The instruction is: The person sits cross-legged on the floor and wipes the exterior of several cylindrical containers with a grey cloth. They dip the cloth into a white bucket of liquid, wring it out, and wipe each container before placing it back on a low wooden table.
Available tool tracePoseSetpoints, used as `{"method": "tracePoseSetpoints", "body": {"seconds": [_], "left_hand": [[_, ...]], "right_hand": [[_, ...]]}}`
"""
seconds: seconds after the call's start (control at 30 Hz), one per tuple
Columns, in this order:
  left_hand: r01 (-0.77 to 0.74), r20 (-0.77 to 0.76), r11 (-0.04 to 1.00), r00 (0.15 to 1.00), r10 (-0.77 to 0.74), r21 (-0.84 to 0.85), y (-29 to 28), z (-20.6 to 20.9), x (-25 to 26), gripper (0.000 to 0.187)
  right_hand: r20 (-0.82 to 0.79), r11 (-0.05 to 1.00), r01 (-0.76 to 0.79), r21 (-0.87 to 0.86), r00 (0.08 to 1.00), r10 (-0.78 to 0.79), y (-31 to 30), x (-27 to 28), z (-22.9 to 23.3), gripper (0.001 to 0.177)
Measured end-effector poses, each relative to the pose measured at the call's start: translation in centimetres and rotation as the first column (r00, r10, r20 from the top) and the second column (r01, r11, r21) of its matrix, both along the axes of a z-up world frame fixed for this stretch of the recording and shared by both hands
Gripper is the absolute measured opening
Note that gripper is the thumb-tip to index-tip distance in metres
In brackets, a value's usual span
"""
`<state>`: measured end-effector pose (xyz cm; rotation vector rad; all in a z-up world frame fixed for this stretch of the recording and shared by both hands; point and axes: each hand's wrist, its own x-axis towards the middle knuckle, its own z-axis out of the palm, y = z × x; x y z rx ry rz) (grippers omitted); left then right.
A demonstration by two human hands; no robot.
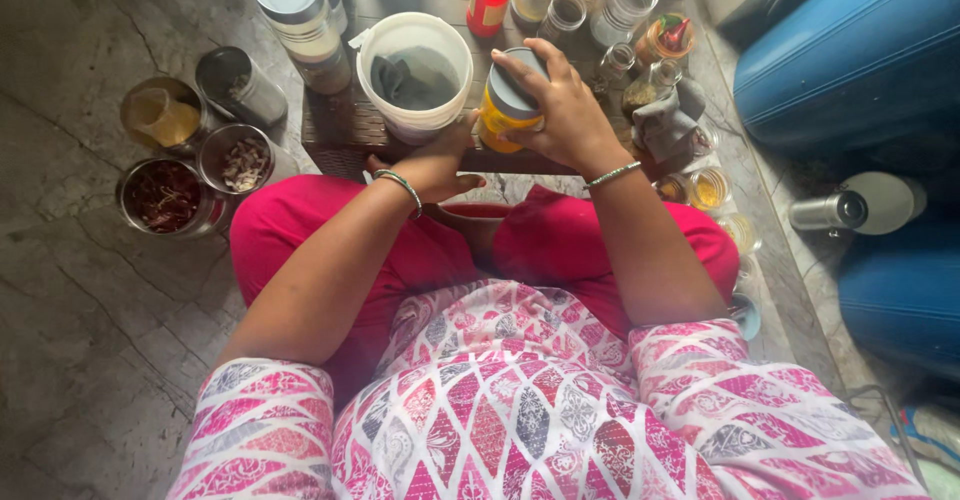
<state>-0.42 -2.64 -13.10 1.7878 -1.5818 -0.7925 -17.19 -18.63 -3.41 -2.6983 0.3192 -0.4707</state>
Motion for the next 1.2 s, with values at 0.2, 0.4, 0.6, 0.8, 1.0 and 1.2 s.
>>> {"method": "tracePoseSetpoints", "body": {"seconds": [0.2, 0.4, 0.6, 0.8, 1.0, 1.2], "left_hand": [[-0.160, -0.008, 0.985, 0.987, 0.160, -0.062, 0.4, -1.4, -1.7, 0.072], [-0.262, -0.618, 0.962, 0.744, 0.253, 0.078, 1.0, -2.1, -2.8, 0.079], [-0.137, -0.941, 0.976, 0.272, 0.200, 0.168, 2.3, -2.6, -6.4, 0.113], [-0.225, -0.908, 0.958, 0.336, 0.250, 0.181, 2.3, -3.9, -6.4, 0.104], [-0.157, -0.926, 0.966, 0.290, 0.243, 0.205, 1.4, -4.1, -6.4, 0.108], [-0.061, -0.902, 0.945, 0.283, 0.325, 0.321, 1.7, -2.5, -6.0, 0.111]], "right_hand": [[0.087, 0.989, -0.046, 0.140, 0.996, 0.034, -0.3, -2.1, -0.7, 0.096], [0.337, 0.896, -0.194, 0.399, 0.940, 0.053, 0.4, -6.1, -0.2, 0.105], [0.396, 0.712, -0.308, 0.631, 0.917, 0.045, 3.1, -8.2, -1.2, 0.109], [0.360, 0.866, -0.186, 0.463, 0.933, 0.008, 4.9, -6.5, -3.4, 0.076], [0.482, 0.870, -0.153, 0.468, 0.870, -0.106, 5.3, -6.2, -3.3, 0.074], [0.475, 0.880, -0.204, 0.428, 0.880, -0.027, 4.9, -6.9, -2.0, 0.080]]}}
